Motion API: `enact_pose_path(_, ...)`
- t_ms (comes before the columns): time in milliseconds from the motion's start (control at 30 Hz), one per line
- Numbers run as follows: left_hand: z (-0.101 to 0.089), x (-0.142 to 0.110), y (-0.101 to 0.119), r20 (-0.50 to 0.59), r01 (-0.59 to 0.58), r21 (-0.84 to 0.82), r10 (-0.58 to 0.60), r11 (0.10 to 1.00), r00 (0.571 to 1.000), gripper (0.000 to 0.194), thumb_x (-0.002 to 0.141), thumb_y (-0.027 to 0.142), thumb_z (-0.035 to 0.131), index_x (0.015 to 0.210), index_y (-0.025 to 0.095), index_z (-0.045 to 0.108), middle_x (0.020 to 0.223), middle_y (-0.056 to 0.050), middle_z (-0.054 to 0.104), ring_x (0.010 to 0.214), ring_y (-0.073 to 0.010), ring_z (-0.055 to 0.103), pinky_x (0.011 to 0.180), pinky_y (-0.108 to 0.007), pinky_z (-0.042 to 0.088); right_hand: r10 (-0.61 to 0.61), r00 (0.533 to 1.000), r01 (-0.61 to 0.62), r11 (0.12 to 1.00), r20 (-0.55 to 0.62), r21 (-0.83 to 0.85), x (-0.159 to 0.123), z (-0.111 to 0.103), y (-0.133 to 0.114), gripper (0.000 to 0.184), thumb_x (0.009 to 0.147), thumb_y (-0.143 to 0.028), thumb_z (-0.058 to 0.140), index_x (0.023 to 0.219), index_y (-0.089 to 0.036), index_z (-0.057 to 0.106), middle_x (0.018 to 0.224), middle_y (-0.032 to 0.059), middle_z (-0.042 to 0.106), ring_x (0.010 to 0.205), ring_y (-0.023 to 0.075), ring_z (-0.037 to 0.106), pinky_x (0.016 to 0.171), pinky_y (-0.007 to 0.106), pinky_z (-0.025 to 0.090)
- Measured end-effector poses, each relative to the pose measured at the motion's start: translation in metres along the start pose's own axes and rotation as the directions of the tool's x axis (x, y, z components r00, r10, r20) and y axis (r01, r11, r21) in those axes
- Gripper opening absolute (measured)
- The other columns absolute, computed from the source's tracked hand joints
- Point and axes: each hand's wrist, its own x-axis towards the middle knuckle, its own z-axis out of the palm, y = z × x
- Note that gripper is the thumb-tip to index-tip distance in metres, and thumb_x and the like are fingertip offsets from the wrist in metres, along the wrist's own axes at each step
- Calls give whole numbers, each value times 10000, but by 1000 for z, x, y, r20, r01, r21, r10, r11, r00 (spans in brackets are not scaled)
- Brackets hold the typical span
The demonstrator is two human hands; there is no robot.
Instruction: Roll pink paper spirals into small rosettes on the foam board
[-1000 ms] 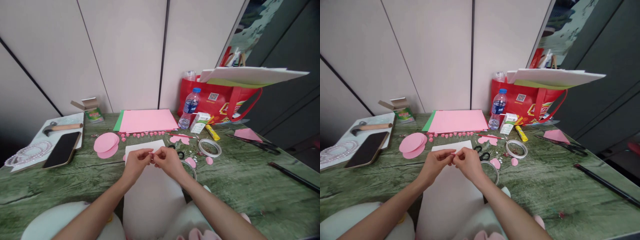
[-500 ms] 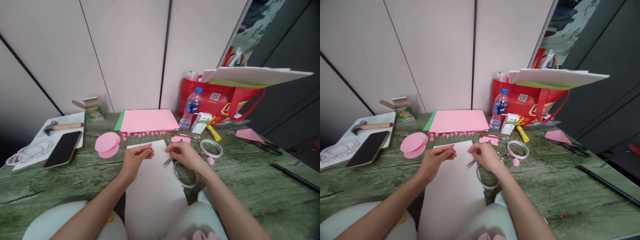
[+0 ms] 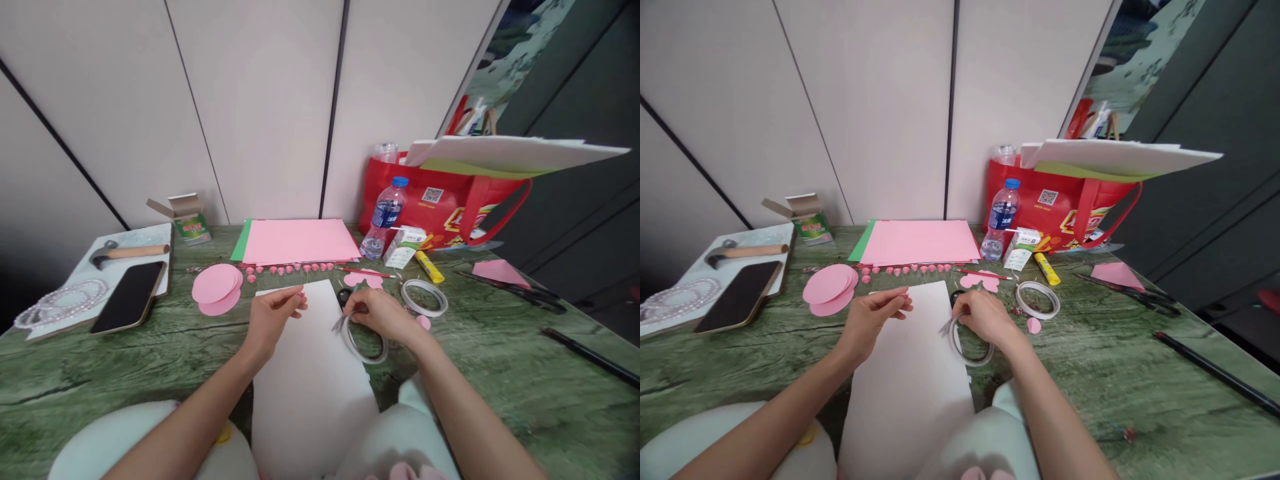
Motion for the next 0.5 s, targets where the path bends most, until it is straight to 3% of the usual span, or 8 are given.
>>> enact_pose_path(167, 2, -2, 2, 7, 13, -5, -13, 1000, 1000, 284, 631, 261, 675, 871, 108, 684, 744, -76, 676, 583, -177, 651, 464, -235, 466, -27, 998, 42, 949, -53, 312, 4, 5, 1, 68, 692, -216, 582, 729, -183, 629, 674, 6, 642, 609, 134, 569, 577, 238, 411)
enact_pose_path(333, 3, -3, 4, -36, -82, 65, 84, 995, 996, 272, 650, 264, 652, 875, 116, 688, 746, -73, 684, 548, -151, 636, 425, -210, 437, -17, 996, 65, 809, -88, 585, 9, 18, -10, 127, 675, -262, 600, 745, -156, 607, 658, 9, 618, 561, 116, 539, 530, 233, 414)
enact_pose_path(400, 2, -2, 3, -98, -90, 85, 98, 992, 990, 277, 653, 266, 647, 882, 115, 685, 735, -66, 684, 535, -139, 626, 420, -205, 440, 1, 990, 91, 753, -139, 652, 11, 22, -14, 169, 659, -273, 625, 777, -154, 599, 670, 10, 615, 583, 120, 550, 542, 237, 427)
enact_pose_path(500, 1, 0, 2, -164, -74, 84, 87, 994, 983, 291, 634, 267, 662, 880, 115, 687, 742, -61, 689, 530, -130, 615, 456, -219, 479, -1, 969, 168, 737, -248, 654, 11, 26, -22, 199, 647, -279, 657, 798, -162, 601, 741, 27, 630, 675, 138, 577, 589, 250, 449)
